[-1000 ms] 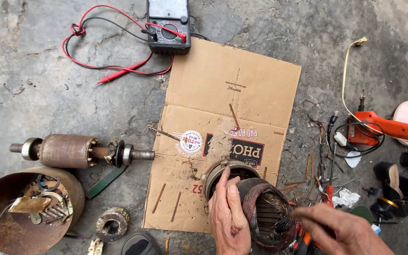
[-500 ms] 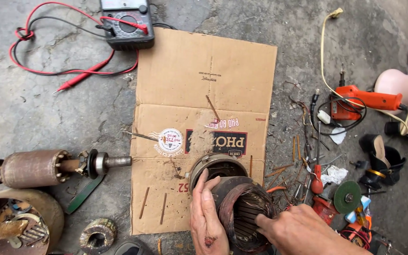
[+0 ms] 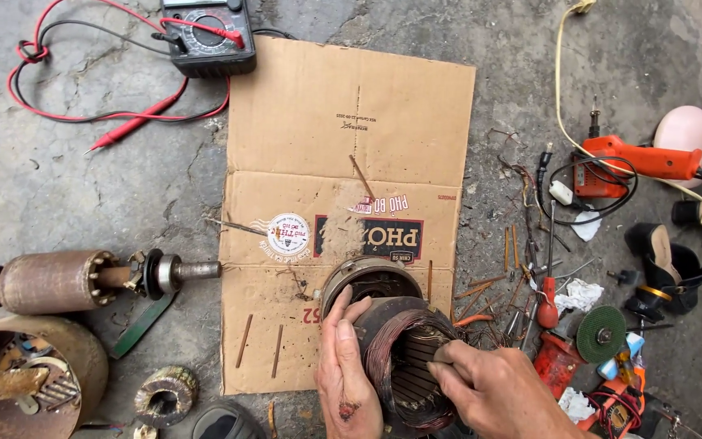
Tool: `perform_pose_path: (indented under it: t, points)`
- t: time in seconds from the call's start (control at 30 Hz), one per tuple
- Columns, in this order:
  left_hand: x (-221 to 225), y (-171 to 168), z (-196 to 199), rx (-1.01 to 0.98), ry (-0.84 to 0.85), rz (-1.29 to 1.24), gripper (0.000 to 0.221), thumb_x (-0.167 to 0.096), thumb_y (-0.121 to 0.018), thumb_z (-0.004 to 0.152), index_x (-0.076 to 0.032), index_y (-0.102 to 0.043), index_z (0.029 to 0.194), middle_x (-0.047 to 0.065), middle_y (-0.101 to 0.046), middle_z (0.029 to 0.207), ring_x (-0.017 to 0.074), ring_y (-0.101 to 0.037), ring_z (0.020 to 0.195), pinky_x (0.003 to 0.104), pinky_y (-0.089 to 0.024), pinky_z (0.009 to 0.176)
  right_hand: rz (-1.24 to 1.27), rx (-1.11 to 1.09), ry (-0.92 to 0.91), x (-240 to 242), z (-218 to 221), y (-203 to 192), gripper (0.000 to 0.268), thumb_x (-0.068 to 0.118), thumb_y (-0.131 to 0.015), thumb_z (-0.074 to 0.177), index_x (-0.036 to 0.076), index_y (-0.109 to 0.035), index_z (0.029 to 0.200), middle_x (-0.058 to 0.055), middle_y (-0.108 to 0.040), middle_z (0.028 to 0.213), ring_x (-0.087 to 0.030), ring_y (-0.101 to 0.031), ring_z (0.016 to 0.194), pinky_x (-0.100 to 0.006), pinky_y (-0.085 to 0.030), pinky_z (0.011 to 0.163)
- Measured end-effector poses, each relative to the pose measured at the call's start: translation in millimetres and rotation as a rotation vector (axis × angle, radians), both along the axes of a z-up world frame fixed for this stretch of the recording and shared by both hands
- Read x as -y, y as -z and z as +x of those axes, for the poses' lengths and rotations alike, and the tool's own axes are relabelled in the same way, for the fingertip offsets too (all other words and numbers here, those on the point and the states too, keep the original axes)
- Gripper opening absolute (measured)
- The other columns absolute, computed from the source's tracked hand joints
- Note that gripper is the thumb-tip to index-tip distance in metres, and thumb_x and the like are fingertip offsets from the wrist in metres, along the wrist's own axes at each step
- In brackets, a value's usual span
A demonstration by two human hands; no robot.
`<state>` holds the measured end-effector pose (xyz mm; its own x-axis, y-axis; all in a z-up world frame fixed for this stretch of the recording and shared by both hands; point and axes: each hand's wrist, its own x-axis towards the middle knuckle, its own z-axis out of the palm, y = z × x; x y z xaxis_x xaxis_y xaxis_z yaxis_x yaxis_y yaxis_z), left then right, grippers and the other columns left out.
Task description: Extracting old copper wire windings from the slots of a motor stator using pliers and hands.
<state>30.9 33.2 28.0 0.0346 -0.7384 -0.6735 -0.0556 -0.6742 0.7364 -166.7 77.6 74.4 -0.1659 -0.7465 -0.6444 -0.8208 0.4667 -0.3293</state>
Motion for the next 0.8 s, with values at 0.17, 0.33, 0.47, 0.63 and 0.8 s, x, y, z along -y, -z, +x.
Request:
perform_pose_path:
  t: [0.17, 0.33, 0.47, 0.63, 0.8]
  points:
    - [-3, 3, 1, -0.015, -0.018, -0.044, 0.058, -0.033, -0.030, 0.111, -0.010, -0.059, 0.155, 0.005, -0.085, 0.137, 0.0192, -0.078, 0.127, 0.038, -0.053, 0.114, -0.028, -0.001, -0.018, -3, -6, -2, 0.008, 0.026, -0.087, 0.083, 0.022, -0.085, 0.090, 0.001, -0.086, 0.053, -0.015, -0.077, 0.037, -0.035, -0.057, 0.041]
    - [-5, 2, 5, 0.023, 0.027, -0.073, 0.059, -0.038, -0.028, 0.112, -0.011, -0.058, 0.156, 0.002, -0.083, 0.137, 0.0189, -0.073, 0.129, 0.038, -0.049, 0.114, 0.354, 0.007, -0.040, 30, -14, -24, 0.015, 0.036, -0.079, 0.094, 0.028, -0.092, 0.098, 0.007, -0.083, 0.059, -0.009, -0.065, 0.048, -0.028, -0.055, 0.050]
    - [-5, 4, 7, 0.030, 0.077, -0.068, 0.060, -0.038, -0.027, 0.111, -0.013, -0.055, 0.158, 0.001, -0.082, 0.140, 0.0201, -0.071, 0.126, 0.038, -0.047, 0.112, 0.256, 0.112, -0.095, 37, -23, -38, 0.027, 0.026, -0.075, 0.091, 0.031, -0.094, 0.110, 0.006, -0.084, 0.053, -0.010, -0.067, 0.042, -0.030, -0.054, 0.044]
    - [-7, 6, 8, 0.030, 0.094, -0.068, 0.058, -0.037, -0.028, 0.112, -0.015, -0.054, 0.159, -0.002, -0.082, 0.137, 0.0183, -0.071, 0.118, 0.036, -0.048, 0.107, 0.146, 0.135, -0.592, 7, -22, -11, 0.050, 0.023, -0.075, 0.082, 0.044, -0.082, 0.126, 0.002, -0.081, 0.056, -0.023, -0.074, 0.040, -0.044, -0.058, 0.044]
    - [-5, 3, 8, 0.009, 0.089, -0.059, 0.060, -0.039, -0.027, 0.112, -0.014, -0.054, 0.159, 0.000, -0.081, 0.140, 0.0193, -0.070, 0.125, 0.037, -0.047, 0.111, 0.258, -0.277, -0.925, -2, -13, -7, 0.016, 0.036, -0.064, 0.096, 0.031, -0.069, 0.110, 0.001, -0.081, 0.076, -0.033, -0.079, 0.059, -0.050, -0.060, 0.048]
